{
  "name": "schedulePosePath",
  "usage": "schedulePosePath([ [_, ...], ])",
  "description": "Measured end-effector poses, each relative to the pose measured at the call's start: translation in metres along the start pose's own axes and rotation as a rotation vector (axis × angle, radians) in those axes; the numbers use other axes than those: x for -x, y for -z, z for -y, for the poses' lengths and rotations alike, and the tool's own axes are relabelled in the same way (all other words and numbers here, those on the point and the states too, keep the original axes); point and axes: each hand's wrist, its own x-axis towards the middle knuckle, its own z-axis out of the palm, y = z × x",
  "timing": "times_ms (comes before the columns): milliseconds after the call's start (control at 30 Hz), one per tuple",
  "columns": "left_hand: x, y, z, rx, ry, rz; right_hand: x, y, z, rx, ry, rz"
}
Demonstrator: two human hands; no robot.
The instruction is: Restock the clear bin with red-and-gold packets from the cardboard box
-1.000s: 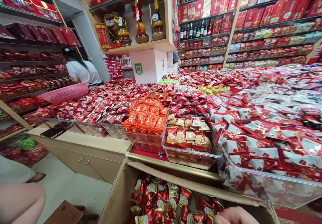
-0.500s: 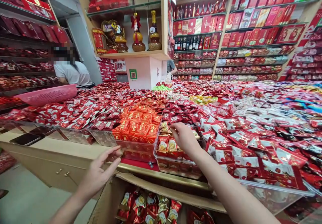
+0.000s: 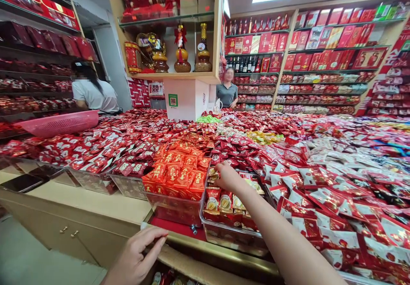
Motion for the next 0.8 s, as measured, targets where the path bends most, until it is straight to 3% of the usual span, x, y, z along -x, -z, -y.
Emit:
schedulePosePath([
  [400,-0.001,-0.001,0.000,0.001,0.009,-0.006,-0.008,-0.006,0.002,0.080,0.003,-0.012],
  [800,-0.004,0.001,-0.006,-0.035,0.014,-0.031,-0.001,-0.001,-0.002,-0.013,0.030,-0.004],
])
